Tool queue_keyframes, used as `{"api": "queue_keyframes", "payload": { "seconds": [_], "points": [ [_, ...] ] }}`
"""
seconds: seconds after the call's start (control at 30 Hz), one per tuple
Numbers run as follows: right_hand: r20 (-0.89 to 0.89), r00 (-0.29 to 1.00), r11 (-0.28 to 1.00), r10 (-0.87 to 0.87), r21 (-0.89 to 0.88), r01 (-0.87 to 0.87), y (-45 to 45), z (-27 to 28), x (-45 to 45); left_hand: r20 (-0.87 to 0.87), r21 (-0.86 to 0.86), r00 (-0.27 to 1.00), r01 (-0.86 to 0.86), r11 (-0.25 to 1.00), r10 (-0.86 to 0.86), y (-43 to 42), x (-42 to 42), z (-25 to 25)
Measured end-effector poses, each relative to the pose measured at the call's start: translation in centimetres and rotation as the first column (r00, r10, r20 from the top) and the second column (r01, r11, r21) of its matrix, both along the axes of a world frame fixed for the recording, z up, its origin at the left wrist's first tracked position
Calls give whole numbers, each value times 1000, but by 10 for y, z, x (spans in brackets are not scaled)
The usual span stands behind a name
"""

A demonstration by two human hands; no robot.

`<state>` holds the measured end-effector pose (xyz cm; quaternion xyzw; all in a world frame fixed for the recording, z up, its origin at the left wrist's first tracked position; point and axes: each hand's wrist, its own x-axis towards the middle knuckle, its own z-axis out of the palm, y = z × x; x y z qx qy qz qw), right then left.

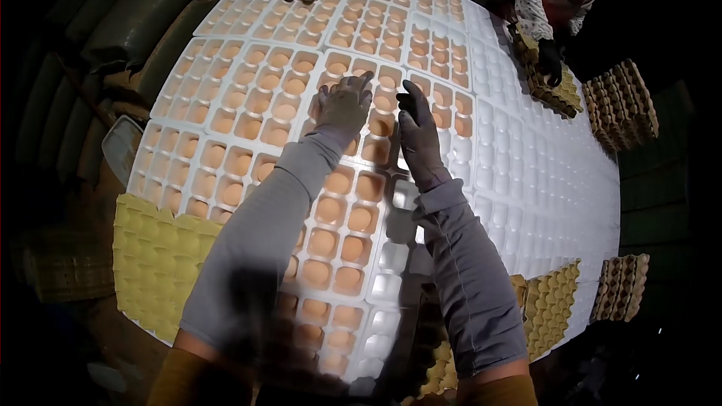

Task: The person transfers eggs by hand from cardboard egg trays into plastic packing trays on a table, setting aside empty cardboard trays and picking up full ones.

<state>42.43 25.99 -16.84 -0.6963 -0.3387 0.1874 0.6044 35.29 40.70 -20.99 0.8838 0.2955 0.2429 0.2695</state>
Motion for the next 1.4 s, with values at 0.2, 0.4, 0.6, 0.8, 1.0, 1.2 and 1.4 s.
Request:
{"api": "queue_keyframes", "payload": {
  "seconds": [0.2,0.4,0.6,0.8,1.0,1.2,1.4],
  "points": [
    [293,955,908,34,-409,93,-261,79,-50,378,-579,924,194,792,51,-114,-125,89],
    [129,856,474,-501,-787,396,-493,62,-117,-44,-472,889,384,793,-456,-322,-268,59],
    [84,924,779,-372,-513,360,-523,77,-126,-104,-696,993,-32,718,-57,-427,-252,108],
    [175,845,779,-505,-331,533,-653,115,-58,105,-727,948,279,627,-299,-516,-174,153],
    [-53,696,697,-716,-79,712,-762,135,-42,82,-487,789,565,666,-609,-570,11,178],
    [-131,647,656,-751,-31,754,-753,42,-138,-463,-258,511,704,662,-724,-570,142,129],
    [-729,427,804,-535,-282,524,-755,32,-127,-343,-469,602,555,687,-721,-569,124,103]
  ]
}}
